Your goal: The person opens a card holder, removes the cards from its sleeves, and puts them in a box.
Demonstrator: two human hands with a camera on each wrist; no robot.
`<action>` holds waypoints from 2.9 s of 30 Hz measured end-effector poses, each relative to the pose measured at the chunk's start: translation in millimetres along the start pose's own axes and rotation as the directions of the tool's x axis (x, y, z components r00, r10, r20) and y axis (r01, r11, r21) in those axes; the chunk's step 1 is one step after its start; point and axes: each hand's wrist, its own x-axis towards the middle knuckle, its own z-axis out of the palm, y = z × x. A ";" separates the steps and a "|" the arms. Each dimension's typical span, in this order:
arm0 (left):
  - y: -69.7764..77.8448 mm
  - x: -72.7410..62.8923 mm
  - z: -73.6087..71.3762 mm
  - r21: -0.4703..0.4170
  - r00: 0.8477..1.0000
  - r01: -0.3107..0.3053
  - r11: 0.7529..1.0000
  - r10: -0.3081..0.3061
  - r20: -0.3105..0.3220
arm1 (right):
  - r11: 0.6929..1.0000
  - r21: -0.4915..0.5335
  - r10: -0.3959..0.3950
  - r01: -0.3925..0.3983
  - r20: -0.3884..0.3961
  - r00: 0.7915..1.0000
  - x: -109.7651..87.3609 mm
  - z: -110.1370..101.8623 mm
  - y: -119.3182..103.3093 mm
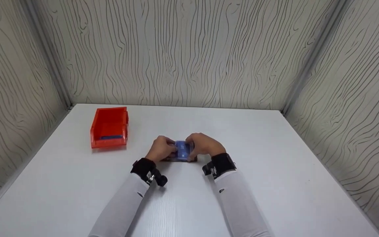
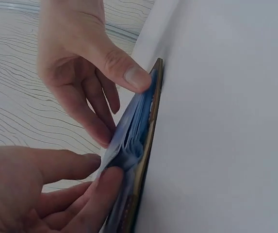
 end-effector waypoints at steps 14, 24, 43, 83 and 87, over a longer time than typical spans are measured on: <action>-1.6 2.0 2.1 -0.139 0.998 0.059 0.989 -0.060 -0.002 | 1.000 -0.008 -0.016 0.017 0.011 1.000 -0.5 -0.4 -0.6; -0.9 0.8 -6.2 -0.183 0.995 0.103 0.978 -0.099 0.027 | 1.000 -0.010 -0.005 0.005 0.003 1.000 -3.6 -0.4 0.1; 1.8 -3.1 -10.8 -0.053 0.991 0.128 0.990 -0.130 -0.041 | 0.997 -0.069 0.034 -0.032 0.017 0.999 -5.3 -5.8 -2.0; 5.3 -4.1 -41.8 -0.017 0.983 0.179 0.984 -0.178 0.051 | 0.999 -0.002 -0.039 0.039 -0.002 0.999 -0.7 4.7 -8.0; 8.8 -7.4 -53.0 0.005 0.992 0.109 0.994 -0.109 0.056 | 0.999 -0.004 -0.036 0.036 -0.008 0.999 -0.6 5.8 -6.2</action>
